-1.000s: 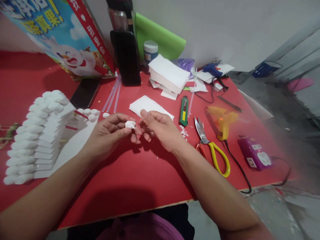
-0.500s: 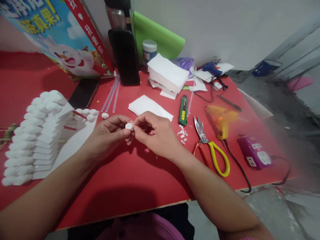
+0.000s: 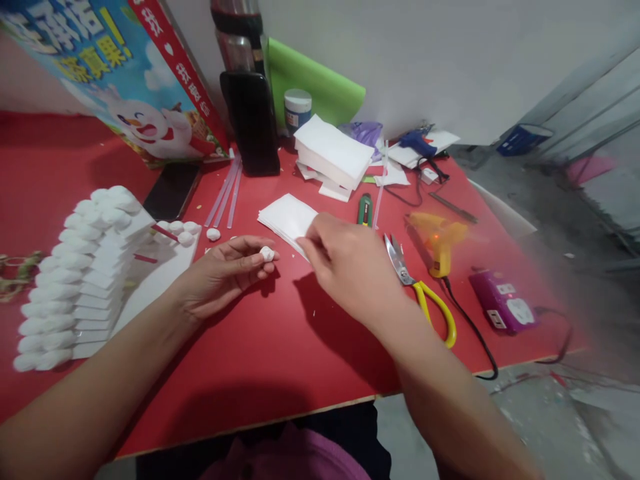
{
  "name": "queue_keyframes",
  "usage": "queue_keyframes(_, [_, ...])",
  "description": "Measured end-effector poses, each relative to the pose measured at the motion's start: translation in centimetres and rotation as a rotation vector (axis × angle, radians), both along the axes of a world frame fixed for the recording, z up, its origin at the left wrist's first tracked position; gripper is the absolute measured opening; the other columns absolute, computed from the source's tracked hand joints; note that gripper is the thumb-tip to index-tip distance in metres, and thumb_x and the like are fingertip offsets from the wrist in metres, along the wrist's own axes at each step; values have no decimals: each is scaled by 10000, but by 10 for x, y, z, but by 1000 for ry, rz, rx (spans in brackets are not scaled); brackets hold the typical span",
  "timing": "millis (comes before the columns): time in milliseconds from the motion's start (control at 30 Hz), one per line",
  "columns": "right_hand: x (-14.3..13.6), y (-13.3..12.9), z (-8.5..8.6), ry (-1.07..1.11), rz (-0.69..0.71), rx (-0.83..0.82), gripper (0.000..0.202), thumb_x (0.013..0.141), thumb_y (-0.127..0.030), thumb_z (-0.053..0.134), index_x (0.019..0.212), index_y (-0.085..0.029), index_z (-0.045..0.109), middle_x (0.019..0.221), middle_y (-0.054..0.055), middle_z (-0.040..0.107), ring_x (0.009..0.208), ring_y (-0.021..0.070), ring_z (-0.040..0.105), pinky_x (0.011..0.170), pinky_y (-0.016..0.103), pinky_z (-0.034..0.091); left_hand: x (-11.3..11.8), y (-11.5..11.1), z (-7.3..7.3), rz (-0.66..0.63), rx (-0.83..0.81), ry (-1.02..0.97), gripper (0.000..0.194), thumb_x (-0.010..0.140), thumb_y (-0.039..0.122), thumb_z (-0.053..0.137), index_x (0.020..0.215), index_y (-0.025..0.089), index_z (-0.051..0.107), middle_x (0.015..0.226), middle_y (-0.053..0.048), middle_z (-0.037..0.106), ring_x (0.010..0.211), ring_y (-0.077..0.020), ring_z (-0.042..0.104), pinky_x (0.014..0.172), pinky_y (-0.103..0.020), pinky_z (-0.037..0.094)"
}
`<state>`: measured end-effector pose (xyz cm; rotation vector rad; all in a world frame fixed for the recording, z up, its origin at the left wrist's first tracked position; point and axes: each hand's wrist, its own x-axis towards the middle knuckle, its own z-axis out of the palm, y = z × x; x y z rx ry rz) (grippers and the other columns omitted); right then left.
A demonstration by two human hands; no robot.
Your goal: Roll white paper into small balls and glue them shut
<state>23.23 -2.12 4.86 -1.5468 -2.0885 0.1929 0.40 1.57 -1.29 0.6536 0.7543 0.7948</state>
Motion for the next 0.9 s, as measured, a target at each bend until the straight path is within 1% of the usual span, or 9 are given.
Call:
queue_keyframes(67, [22, -17, 12, -265, -55, -81, 269, 1025, -354, 558, 802, -208, 597, 620, 24, 600, 528, 166, 516, 543, 292, 286, 0, 0, 0, 11, 4, -14, 401, 669, 180, 985, 1029, 164, 810, 853, -66, 793, 714, -180, 747, 589, -289, 662])
queue_keyframes(133, [49, -39, 12, -473, -156, -160, 289, 1010, -436, 552, 838, -212, 610, 608, 41, 591, 490, 189, 504, 506, 290, 217, 1, 1, 1, 20, 3, -24, 384, 672, 173, 986, 1015, 167, 816, 848, -60, 801, 717, -170, 761, 622, -266, 666])
queue_keyframes(200, [75, -62, -1, -619, -304, -231, 331, 980, -509, 571, 1017, -191, 652, 713, 88, 651, 492, 220, 542, 480, 286, 190, 1, 1, 1, 26, -7, -29, 322, 660, 168, 994, 928, 157, 816, 845, -58, 810, 727, -158, 774, 672, -240, 666])
queue_keyframes(267, [94, -80, -20, -686, -372, -354, 375, 979, -478, 562, 1153, -158, 653, 847, 141, 683, 575, 265, 625, 481, 288, 241, 1, 0, 0, 26, -17, -33, 287, 645, 169, 1002, 858, 149, 810, 852, -59, 818, 744, -156, 786, 709, -227, 666])
queue_keyframes(367, [103, -93, -42, -685, -443, -466, 479, 987, -398, 534, 1368, -113, 582, 1058, 210, 682, 730, 312, 702, 555, 320, 373, 2, -1, 0, 7, -33, -23, 283, 646, 181, 1003, 852, 146, 812, 868, -68, 825, 758, -175, 795, 717, -252, 675])
queue_keyframes(500, [99, -90, -45, -645, -534, -549, 567, 937, -318, 550, 1448, -76, 499, 1144, 236, 683, 839, 346, 734, 619, 346, 435, 4, -3, 1, -15, -38, 6, 270, 661, 160, 989, 866, 151, 815, 878, -62, 824, 771, -188, 802, 701, -259, 674])
queue_keyframes(600, [103, -88, -43, -634, -527, -595, 547, 920, -304, 565, 1432, -118, 518, 1066, 196, 732, 840, 355, 742, 614, 344, 435, 5, -4, 3, -10, -27, 5, 266, 660, 149, 987, 869, 150, 822, 877, -60, 825, 773, -176, 805, 741, -240, 670])
queue_keyframes(733, [118, -103, -49, -595, -513, -585, 494, 938, -290, 518, 1408, -140, 538, 876, 155, 755, 791, 379, 756, 612, 370, 454, 5, -4, 6, 2, -10, -45, 279, 636, 147, 999, 856, 132, 828, 862, -60, 824, 759, -156, 799, 744, -199, 660])
queue_keyframes(900, [124, -126, -49, -219, -488, -415, 500, 974, -453, 518, 1401, -194, 505, 832, 79, 731, 720, 308, 740, 626, 384, 529, 5, -4, 6, 6, -42, -89, 303, 627, 151, 1003, 871, 140, 824, 870, -60, 827, 765, -165, 801, 711, -198, 659])
